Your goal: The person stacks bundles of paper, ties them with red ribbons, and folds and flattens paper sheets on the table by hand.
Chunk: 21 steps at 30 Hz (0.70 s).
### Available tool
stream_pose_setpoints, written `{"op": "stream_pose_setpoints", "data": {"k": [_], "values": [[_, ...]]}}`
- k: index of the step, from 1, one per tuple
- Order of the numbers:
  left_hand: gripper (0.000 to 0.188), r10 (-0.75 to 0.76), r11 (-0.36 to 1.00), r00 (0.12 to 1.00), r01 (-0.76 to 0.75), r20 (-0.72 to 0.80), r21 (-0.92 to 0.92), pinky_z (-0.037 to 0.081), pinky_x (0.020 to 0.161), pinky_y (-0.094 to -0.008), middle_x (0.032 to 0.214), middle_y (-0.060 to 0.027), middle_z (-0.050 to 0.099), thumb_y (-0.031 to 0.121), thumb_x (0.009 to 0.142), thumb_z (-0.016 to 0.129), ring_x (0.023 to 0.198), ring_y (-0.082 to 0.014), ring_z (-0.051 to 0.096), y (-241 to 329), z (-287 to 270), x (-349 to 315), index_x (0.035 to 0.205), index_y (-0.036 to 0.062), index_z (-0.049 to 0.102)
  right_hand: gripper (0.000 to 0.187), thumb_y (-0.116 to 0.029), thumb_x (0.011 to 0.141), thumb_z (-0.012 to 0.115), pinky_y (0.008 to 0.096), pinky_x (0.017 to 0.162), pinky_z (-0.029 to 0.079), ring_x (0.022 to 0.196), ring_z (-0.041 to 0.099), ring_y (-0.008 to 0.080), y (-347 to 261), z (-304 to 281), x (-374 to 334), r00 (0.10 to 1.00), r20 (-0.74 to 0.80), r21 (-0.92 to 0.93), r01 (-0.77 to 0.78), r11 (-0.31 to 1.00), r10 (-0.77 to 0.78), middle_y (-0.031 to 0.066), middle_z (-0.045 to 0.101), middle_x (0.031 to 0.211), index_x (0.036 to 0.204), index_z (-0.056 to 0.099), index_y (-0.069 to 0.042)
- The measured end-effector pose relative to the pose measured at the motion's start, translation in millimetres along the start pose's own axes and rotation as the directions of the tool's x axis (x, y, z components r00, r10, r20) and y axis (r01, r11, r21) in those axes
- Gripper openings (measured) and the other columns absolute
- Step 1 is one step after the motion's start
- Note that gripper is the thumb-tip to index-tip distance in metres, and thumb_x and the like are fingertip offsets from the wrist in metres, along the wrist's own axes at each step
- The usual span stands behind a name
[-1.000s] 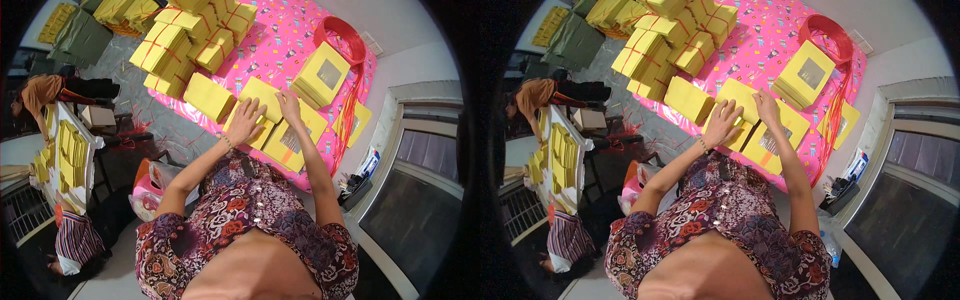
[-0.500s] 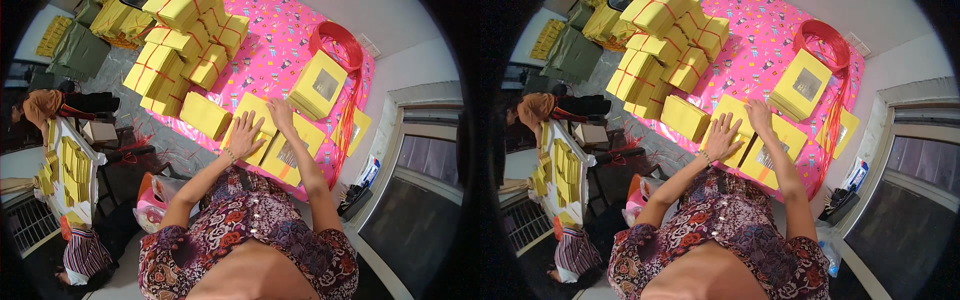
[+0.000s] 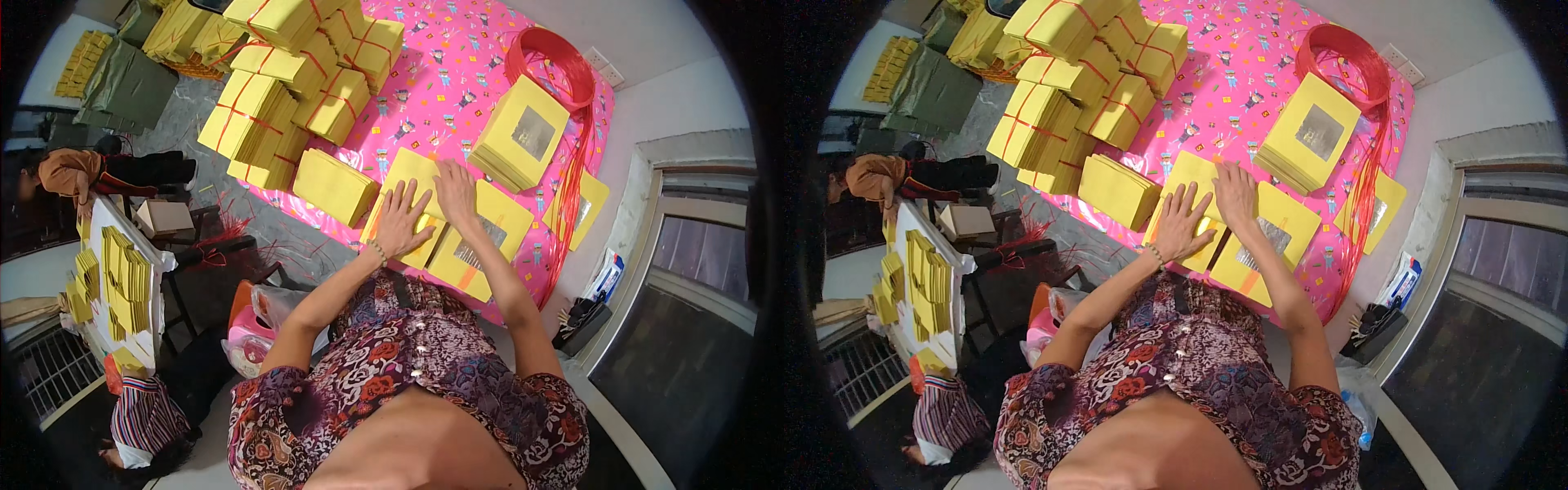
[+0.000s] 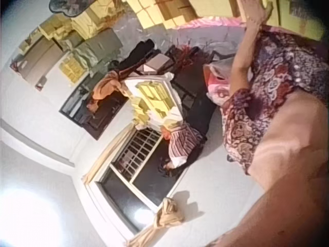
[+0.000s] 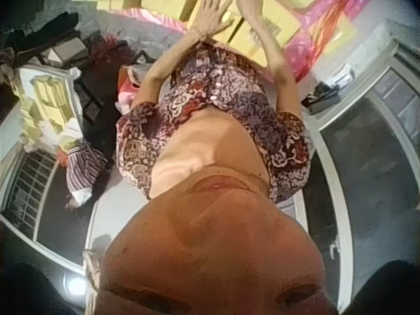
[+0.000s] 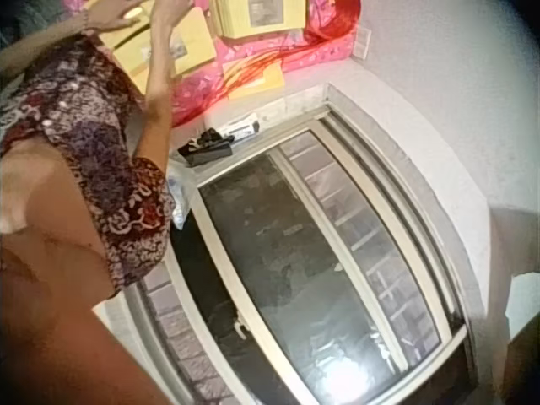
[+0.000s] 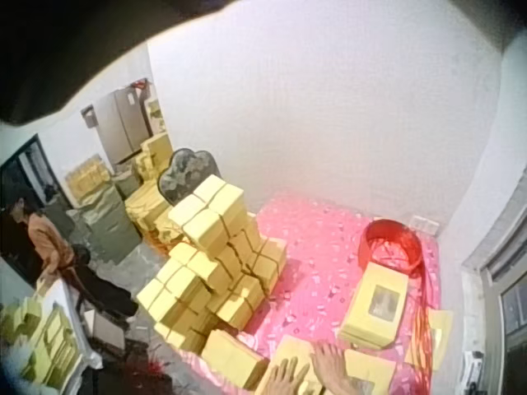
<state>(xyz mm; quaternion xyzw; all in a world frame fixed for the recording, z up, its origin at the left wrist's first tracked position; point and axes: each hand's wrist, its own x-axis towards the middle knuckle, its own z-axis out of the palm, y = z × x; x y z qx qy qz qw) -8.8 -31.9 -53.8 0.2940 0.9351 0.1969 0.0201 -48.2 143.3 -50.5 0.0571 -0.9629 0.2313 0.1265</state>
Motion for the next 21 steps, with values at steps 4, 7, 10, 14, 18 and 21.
{"op": "stream_pose_setpoints", "data": {"k": [4, 7, 10, 14, 18, 21], "values": [[0.074, -0.011, 1.0, 1.0, 0.011, -0.003, -0.028, 0.014, 0.114, -0.0567, 0.155, -0.0213, 0.021, 0.052, 0.087, 0.051, 0.142, -0.0431, 0.017, -1, 1, -1, 0.15, 0.0187, 0.03, 0.044, -0.014, 0.086, 0.055, 0.0488, 0.106, 0.031, 0.123, 0.046, 0.0345, -24, -22, -53, 0.983, 0.135, -0.094, 0.135, 0.986, -0.121, 0.0176, 0.052, 0.13, 0.128, 0.052, 0.001], [0.078, -0.013, 1.0, 1.0, 0.013, 0.004, 0.009, 0.014, 0.115, -0.0552, 0.156, -0.0201, 0.019, 0.047, 0.082, 0.055, 0.143, -0.0418, 0.016, -1, 2, -1, 0.15, 0.0198, 0.029, 0.057, -0.017, 0.087, 0.052, 0.057, 0.113, 0.017, 0.139, 0.03, 0.0347, -31, -21, -80, 0.949, 0.299, -0.138, 0.145, 0.98, -0.098, 0.0201, 0.039, 0.145, 0.14, 0.041, 0.002], [0.073, -0.013, 1.0, 1.0, 0.013, 0.003, -0.003, 0.014, 0.114, -0.0571, 0.156, -0.0208, 0.02, 0.048, 0.086, 0.051, 0.142, -0.0433, 0.016, -1, 3, -2, 0.151, 0.0208, 0.029, 0.07, -0.03, 0.086, 0.055, 0.0554, 0.116, 0.012, 0.143, 0.023, 0.0332, -31, -23, -85, 0.921, 0.385, -0.171, 0.135, 0.976, -0.06, 0.018, 0.029, 0.152, 0.145, 0.033, 0.0], [0.075, -0.005, 1.0, 1.0, 0.005, 0.009, 0.003, 0.015, 0.114, -0.0566, 0.155, -0.021, 0.02, 0.049, 0.086, 0.052, 0.142, -0.044, 0.016, -3, 3, -2, 0.151, 0.0197, 0.029, 0.084, -0.043, 0.084, 0.058, 0.0541, 0.117, 0.006, 0.146, 0.014, 0.0314, -33, -25, -84, 0.869, 0.495, -0.173, 0.1, 0.98, -0.001, 0.0153, 0.02, 0.157, 0.149, 0.025, -0.001], [0.079, -0.008, 0.996, 1.0, 0.006, -0.023, -0.084, 0.016, 0.114, -0.0547, 0.155, -0.0232, 0.02, 0.051, 0.086, 0.052, 0.143, -0.0438, 0.016, -7, -5, -4, 0.151, 0.0135, 0.027, 0.09, -0.045, 0.082, 0.061, 0.0536, 0.117, 0.005, 0.146, 0.013, 0.0317, -35, -27, -83, 0.864, 0.503, -0.167, 0.086, 0.982, 0.01, 0.0158, 0.019, 0.157, 0.149, 0.022, 0.0], [0.082, -0.021, 0.999, 1.0, 0.02, -0.006, -0.046, 0.017, 0.115, -0.0537, 0.154, -0.0251, 0.019, 0.053, 0.086, 0.053, 0.143, -0.0427, 0.016, -17, -14, -12, 0.151, 0.0102, 0.026, 0.089, -0.06, 0.088, 0.049, 0.0524, 0.118, 0.002, 0.147, 0.009, 0.0307, -35, -28, -82, 0.834, 0.55, -0.305, 0.159, 0.939, 0.037, 0.0145, 0.016, 0.158, 0.151, 0.021, -0.006]]}}
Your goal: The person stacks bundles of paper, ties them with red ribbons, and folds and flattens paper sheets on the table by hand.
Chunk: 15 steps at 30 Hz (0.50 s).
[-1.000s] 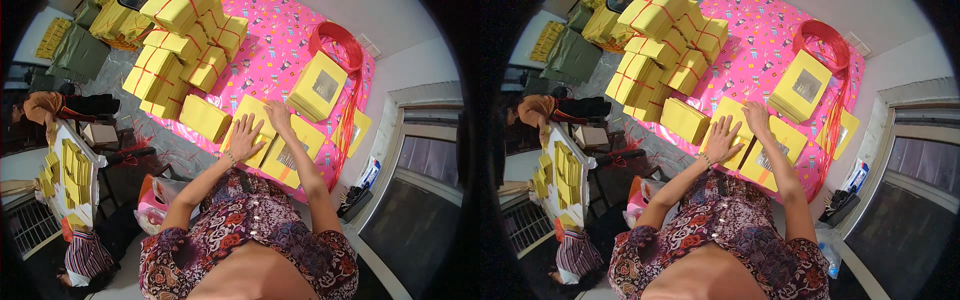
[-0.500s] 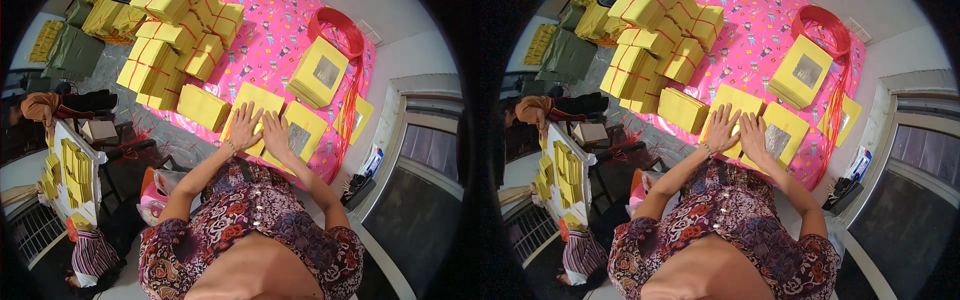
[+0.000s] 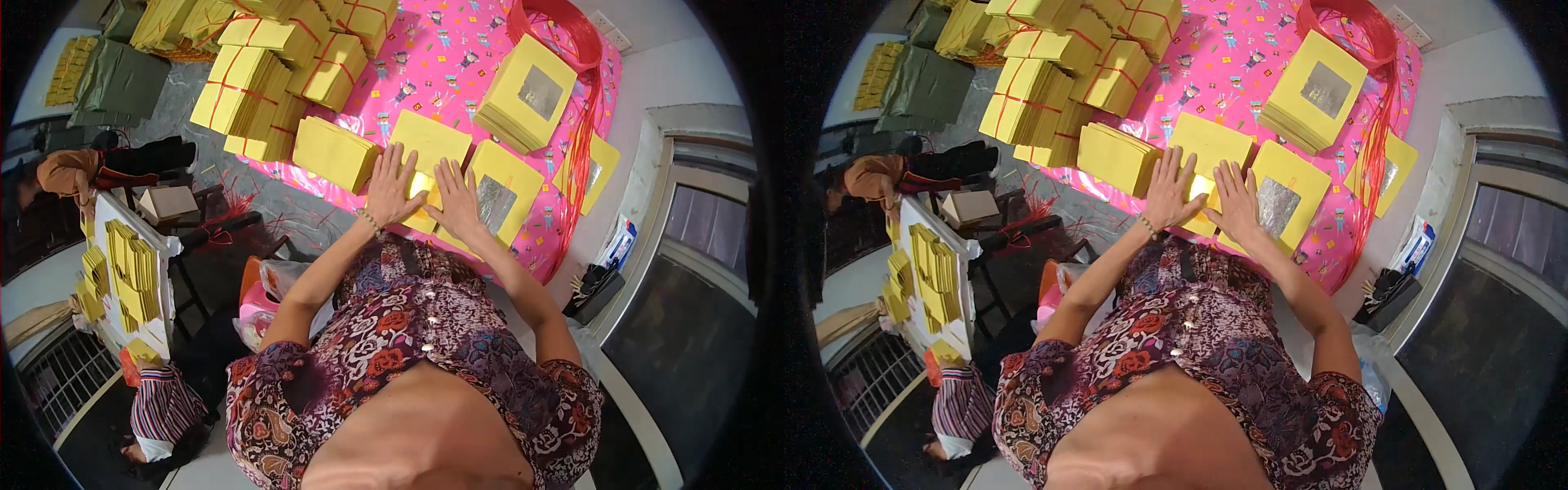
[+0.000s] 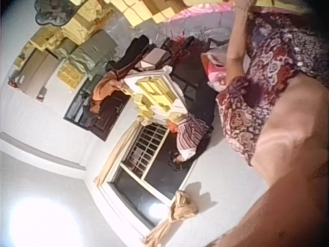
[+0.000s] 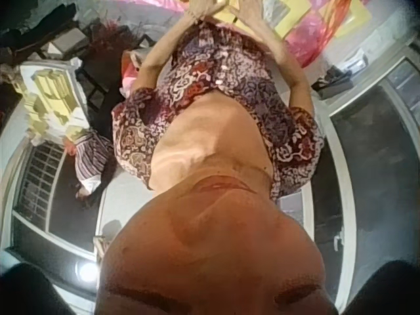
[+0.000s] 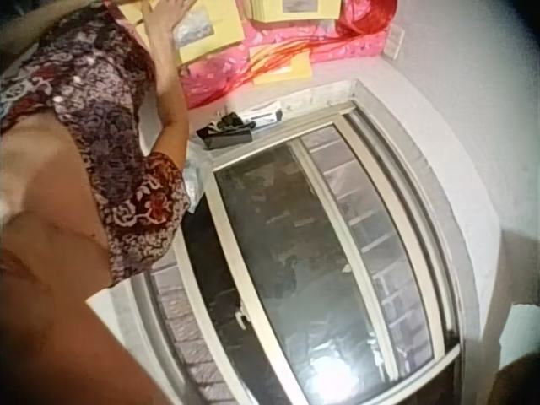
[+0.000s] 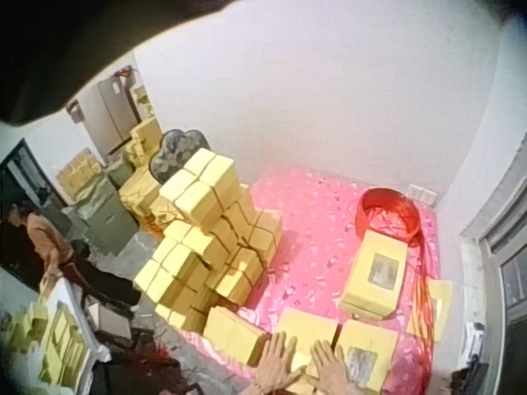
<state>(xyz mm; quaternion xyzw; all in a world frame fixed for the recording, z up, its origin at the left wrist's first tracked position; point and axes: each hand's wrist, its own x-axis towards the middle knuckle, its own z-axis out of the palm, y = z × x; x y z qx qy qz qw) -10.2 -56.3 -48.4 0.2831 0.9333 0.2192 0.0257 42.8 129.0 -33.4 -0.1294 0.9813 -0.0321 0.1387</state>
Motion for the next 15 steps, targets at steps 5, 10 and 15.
{"op": "stream_pose_setpoints", "data": {"k": [5, 10, 15], "values": [[0.085, -0.014, 0.999, 1.0, 0.013, 0.018, 0.049, 0.018, 0.115, -0.0525, 0.154, -0.0262, 0.019, 0.056, 0.086, 0.054, 0.144, -0.0417, 0.015, -4, 4, -5, 0.151, 0.0093, 0.026, 0.088, -0.063, 0.087, 0.049, 0.0526, 0.118, 0.002, 0.147, 0.008, 0.0334, -2, 0, 0, 1.0, -0.011, 0.053, 0.02, 0.998, -0.02, 0.0152, 0.015, 0.158, 0.152, 0.021, -0.01], [0.084, 0.005, 1.0, 1.0, -0.005, -0.002, 0.03, 0.017, 0.116, -0.0507, 0.153, -0.0272, 0.02, 0.057, 0.085, 0.053, 0.143, -0.0417, 0.016, -9, 6, -4, 0.15, 0.0099, 0.028, 0.088, -0.063, 0.087, 0.049, 0.0536, 0.117, 0.002, 0.147, 0.007, 0.0333, -4, 4, 3, 1.0, -0.003, 0.06, 0.017, 0.998, -0.017, 0.0148, 0.014, 0.158, 0.153, 0.019, -0.012], [0.082, -0.023, 1.0, 0.999, 0.023, 0.044, 0.018, 0.017, 0.116, -0.0508, 0.154, -0.0276, 0.018, 0.054, 0.086, 0.053, 0.144, -0.0412, 0.014, -12, 2, -3, 0.15, 0.0087, 0.027, 0.073, -0.047, 0.089, 0.057, 0.0546, 0.116, 0.01, 0.143, 0.023, 0.0319, 5, 0, 10, 0.995, -0.081, 0.003, 0.05, 0.999, -0.05, 0.0139, 0.027, 0.154, 0.149, 0.031, -0.014]]}}
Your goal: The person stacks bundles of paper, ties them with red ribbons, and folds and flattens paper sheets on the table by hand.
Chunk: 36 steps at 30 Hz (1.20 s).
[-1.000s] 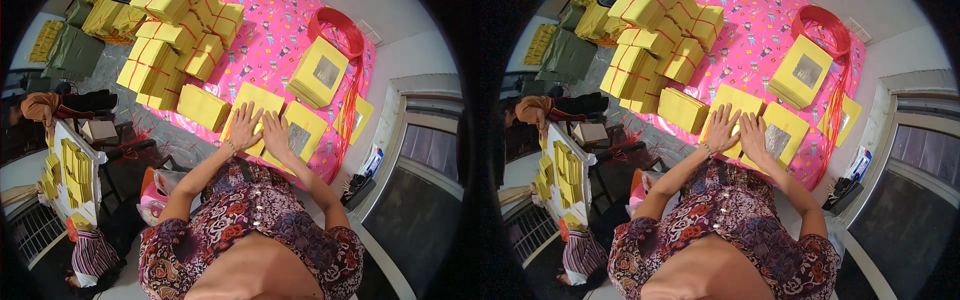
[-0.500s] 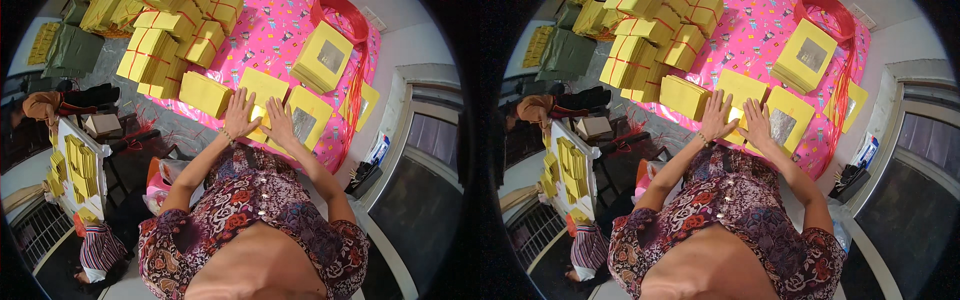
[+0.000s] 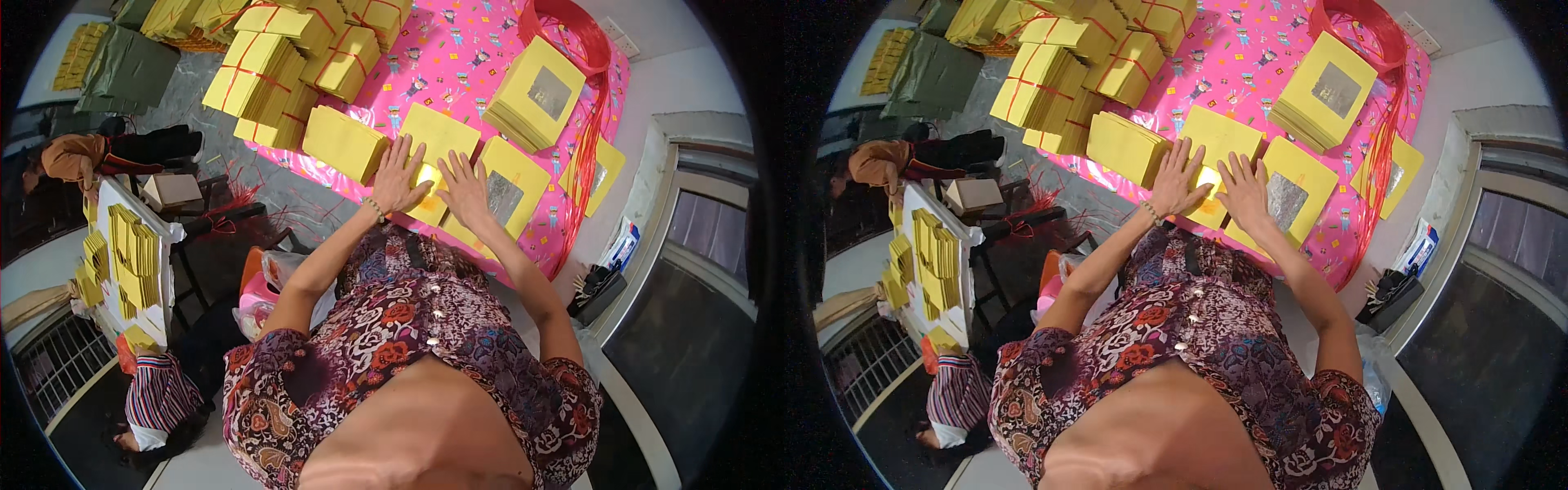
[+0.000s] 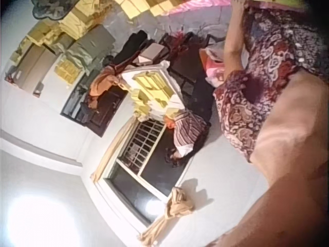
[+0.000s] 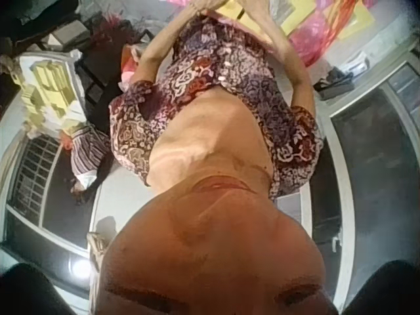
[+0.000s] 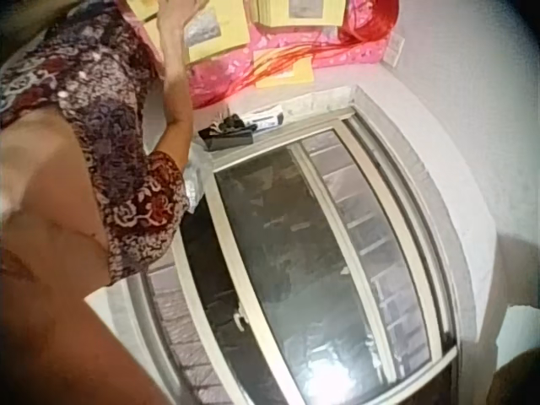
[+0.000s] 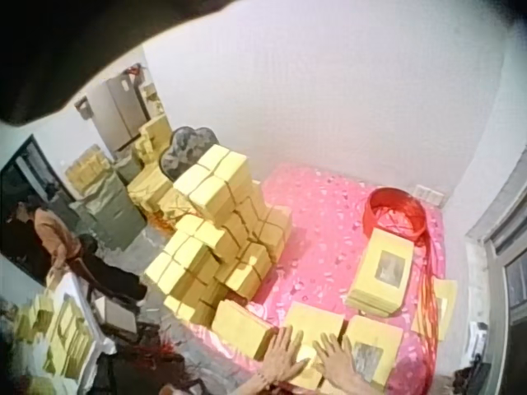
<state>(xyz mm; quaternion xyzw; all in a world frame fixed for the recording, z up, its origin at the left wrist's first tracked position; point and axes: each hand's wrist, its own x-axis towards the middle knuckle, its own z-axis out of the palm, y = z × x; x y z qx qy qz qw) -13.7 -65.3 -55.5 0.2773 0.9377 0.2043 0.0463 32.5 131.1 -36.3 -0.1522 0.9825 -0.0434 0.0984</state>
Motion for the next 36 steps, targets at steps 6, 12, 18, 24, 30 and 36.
{"op": "stream_pose_setpoints", "data": {"k": [6, 12, 18, 24, 30, 36], "values": [[0.065, -0.055, 0.989, 0.956, 0.012, -0.289, -0.147, 0.038, 0.104, -0.0472, 0.136, -0.0268, 0.042, 0.026, 0.089, 0.063, 0.127, -0.0374, 0.044, 24, 1, -11, 0.141, 0.0002, 0.033, 0.046, -0.021, 0.085, 0.063, 0.049, 0.107, 0.032, 0.126, 0.046, 0.0328, 14, 12, 11, 0.962, -0.271, 0.09, 0.068, 0.994, -0.041, 0.0161, 0.051, 0.136, 0.129, 0.055, -0.01], [0.05, -0.632, -0.081, 0.687, 0.403, 0.359, -0.912, 0.056, 0.067, -0.0296, 0.098, -0.0111, 0.06, 0.021, 0.092, 0.064, 0.08, -0.0191, 0.067, 26, 40, 13, 0.126, -0.0024, 0.035, 0.039, -0.015, 0.079, 0.067, 0.0451, 0.098, 0.043, 0.108, 0.059, 0.0303, 25, 26, 22, 0.887, -0.449, 0.036, 0.136, 0.99, -0.106, 0.0142, 0.061, 0.122, 0.118, 0.063, -0.008], [0.025, -0.62, -0.24, 0.607, 0.458, 0.498, -0.856, 0.055, 0.051, -0.0291, 0.08, -0.0064, 0.061, 0.024, 0.09, 0.066, 0.066, -0.0179, 0.068, 36, 19, 47, 0.094, 0.0029, 0.053, 0.037, -0.013, 0.079, 0.069, 0.0453, 0.097, 0.044, 0.103, 0.063, 0.0283, 31, 16, 24, 0.881, -0.452, 0.089, 0.198, 0.976, -0.137, 0.0136, 0.064, 0.115, 0.116, 0.064, -0.008], [0.025, -0.626, 0.1, 0.772, 0.219, 0.11, -0.97, 0.053, 0.058, -0.0257, 0.084, -0.0061, 0.063, 0.01, 0.091, 0.06, 0.063, -0.0117, 0.062, 31, 36, 47, 0.112, 0.0017, 0.051, 0.034, -0.017, 0.084, 0.068, 0.0452, 0.095, 0.045, 0.103, 0.062, 0.0287, 34, -1, 22, 0.85, -0.524, 0.239, 0.217, 0.946, -0.063, 0.0141, 0.066, 0.108, 0.116, 0.063, -0.004], [0.029, -0.577, 0.098, 0.815, 0.138, 0.057, -0.986, 0.051, 0.063, -0.0242, 0.079, -0.0018, 0.063, 0.008, 0.09, 0.061, 0.069, -0.009, 0.059, 9, -41, 7, 0.116, -0.0008, 0.05, 0.039, -0.03, 0.091, 0.063, 0.041, 0.096, 0.045, 0.11, 0.059, 0.0354, 13, -64, 54, 0.807, -0.469, 0.685, 0.076, 0.724, 0.359, 0.0171, 0.065, 0.112, 0.116, 0.063, 0.0], [0.028, -0.636, 0.031, 0.77, 0.088, 0.049, -0.996, 0.055, 0.059, -0.026, 0.083, -0.0051, 0.068, 0.015, 0.092, 0.062, 0.067, -0.0117, 0.064, -58, -73, -39, 0.115, 0.0004, 0.052, 0.047, -0.034, 0.086, 0.068, 0.0411, 0.092, 0.048, 0.104, 0.064, 0.033, -28, -59, 122, 0.98, -0.198, 0.819, 0.15, 0.553, 0.027, 0.0208, 0.067, 0.107, 0.115, 0.061, 0.001]]}}
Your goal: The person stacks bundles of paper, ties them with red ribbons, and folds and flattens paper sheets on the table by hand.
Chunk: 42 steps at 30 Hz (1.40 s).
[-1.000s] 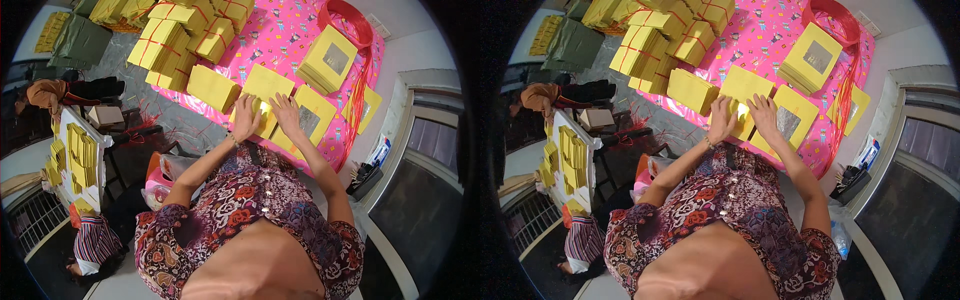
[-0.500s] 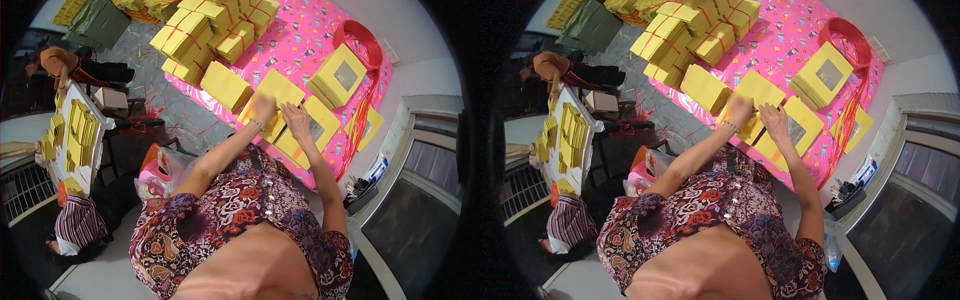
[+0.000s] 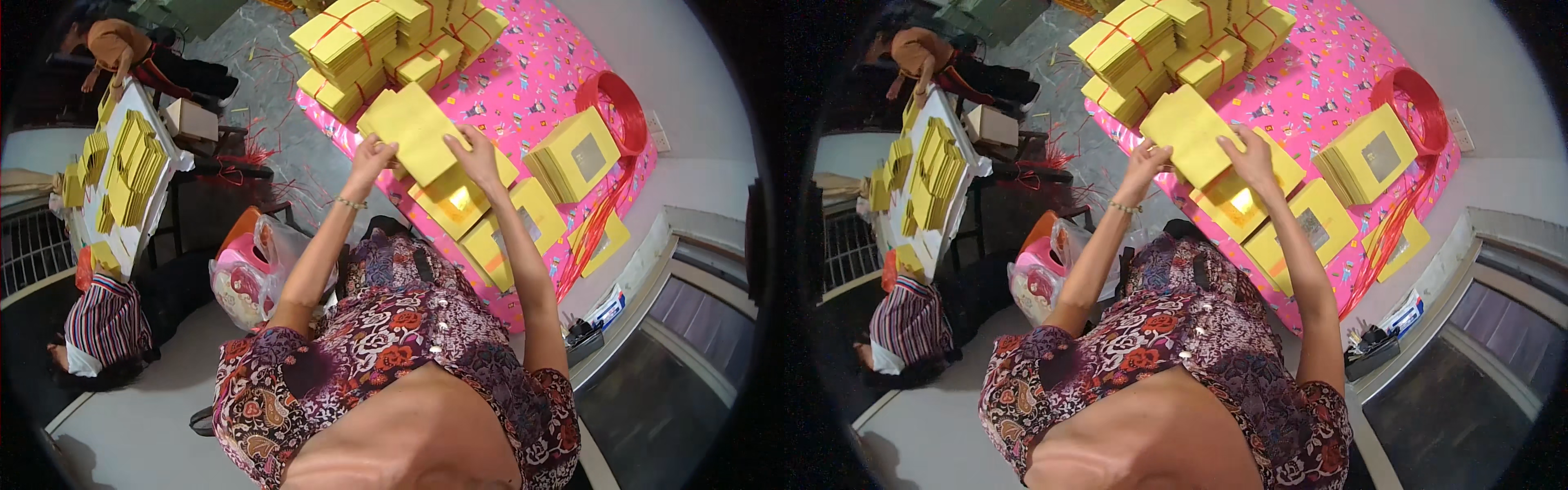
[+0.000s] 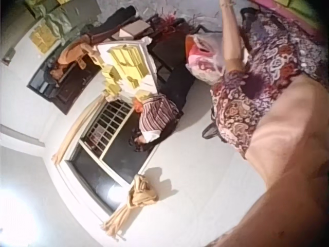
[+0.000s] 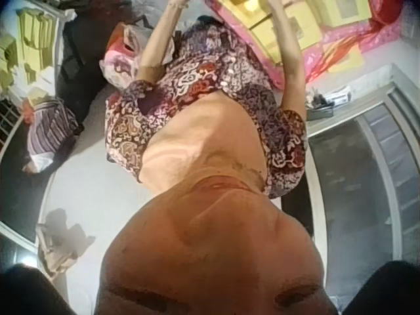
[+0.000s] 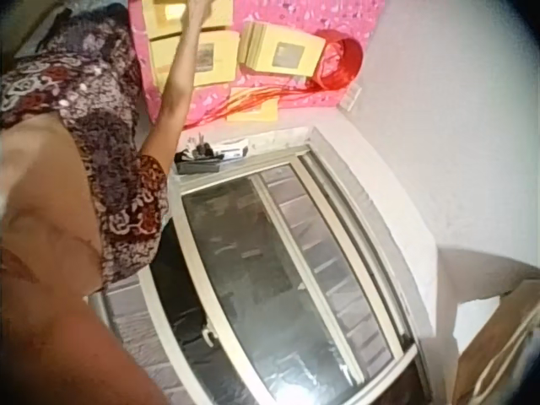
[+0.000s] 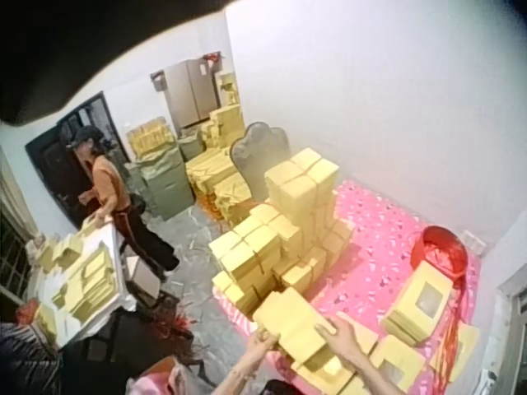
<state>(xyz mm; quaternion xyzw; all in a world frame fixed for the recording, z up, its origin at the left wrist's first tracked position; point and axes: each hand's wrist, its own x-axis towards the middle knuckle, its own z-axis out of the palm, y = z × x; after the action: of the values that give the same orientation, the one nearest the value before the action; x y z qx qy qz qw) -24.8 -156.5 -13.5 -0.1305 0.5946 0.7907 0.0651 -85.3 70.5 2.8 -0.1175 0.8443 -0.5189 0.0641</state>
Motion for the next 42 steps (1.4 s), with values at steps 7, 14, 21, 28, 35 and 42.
{"op": "stream_pose_setpoints", "data": {"k": [7, 14, 21, 28, 35, 42], "values": [[0.021, -0.092, 0.99, 0.987, 0.105, -0.134, 0.096, 0.053, 0.057, -0.0254, 0.076, -0.0052, 0.065, 0.016, 0.092, 0.063, 0.065, -0.013, 0.064, -30, -50, 34, 0.102, -0.0004, 0.055, 0.049, -0.04, 0.082, 0.068, 0.0405, 0.087, 0.049, 0.1, 0.065, 0.0329, 29, 56, 52, 0.995, 0.086, -0.239, -0.031, 0.971, 0.053, 0.0198, 0.068, 0.104, 0.112, 0.065, -0.001], [0.025, -0.055, 0.943, 0.971, 0.128, -0.233, 0.307, 0.053, 0.054, -0.0243, 0.078, -0.0056, 0.067, 0.018, 0.088, 0.067, 0.065, -0.0134, 0.066, -61, -54, 51, 0.102, -0.0009, 0.057, 0.045, -0.038, 0.083, 0.066, 0.0441, 0.087, 0.049, 0.099, 0.064, 0.0366, 51, 71, 57, 0.935, 0.237, -0.403, -0.151, 0.903, 0.262, 0.0206, 0.068, 0.103, 0.111, 0.064, -0.004], [0.036, 0.089, 0.891, 0.931, 0.085, -0.354, 0.446, 0.048, 0.05, -0.0268, 0.067, -0.0038, 0.061, 0.019, 0.082, 0.072, 0.057, -0.0135, 0.061, -86, -65, 51, 0.103, -0.003, 0.054, 0.043, -0.036, 0.083, 0.065, 0.0466, 0.087, 0.049, 0.099, 0.064, 0.0381, 43, 78, 58, 0.919, 0.262, -0.462, -0.15, 0.874, 0.296, 0.0223, 0.067, 0.103, 0.113, 0.062, -0.004], [0.053, 0.177, 0.722, 0.921, 0.118, -0.347, 0.682, 0.051, 0.067, -0.0339, 0.083, -0.013, 0.061, 0.02, 0.078, 0.075, 0.074, -0.0236, 0.061, -54, -33, 36, 0.116, -0.0062, 0.048, 0.041, -0.03, 0.085, 0.065, 0.0489, 0.088, 0.049, 0.101, 0.063, 0.0402, 51, 78, 57, 0.911, 0.255, -0.527, -0.151, 0.836, 0.325, 0.0244, 0.066, 0.104, 0.115, 0.059, -0.001], [0.079, 0.575, 0.145, 0.813, -0.218, 0.097, 0.965, 0.033, 0.108, -0.0481, 0.143, -0.0281, 0.034, 0.033, 0.078, 0.072, 0.132, -0.0447, 0.033, -65, -36, 35, 0.141, 0.0003, 0.037, 0.041, -0.029, 0.086, 0.065, 0.0487, 0.086, 0.051, 0.101, 0.063, 0.0398, 40, 83, 56, 0.902, 0.257, -0.556, -0.155, 0.816, 0.347, 0.0243, 0.066, 0.105, 0.117, 0.057, -0.003], [0.11, 0.356, 0.03, 0.903, -0.266, 0.239, 0.963, 0.01, 0.114, -0.0599, 0.153, -0.0292, 0.017, 0.077, 0.068, 0.061, 0.139, -0.0562, 0.007, -79, -27, 34, 0.15, 0.0107, 0.029, 0.039, -0.026, 0.085, 0.067, 0.0473, 0.084, 0.051, 0.098, 0.063, 0.0401, 41, 79, 46, 0.936, 0.23, -0.539, -0.106, 0.836, 0.267, 0.0227, 0.065, 0.104, 0.115, 0.058, -0.003]]}}
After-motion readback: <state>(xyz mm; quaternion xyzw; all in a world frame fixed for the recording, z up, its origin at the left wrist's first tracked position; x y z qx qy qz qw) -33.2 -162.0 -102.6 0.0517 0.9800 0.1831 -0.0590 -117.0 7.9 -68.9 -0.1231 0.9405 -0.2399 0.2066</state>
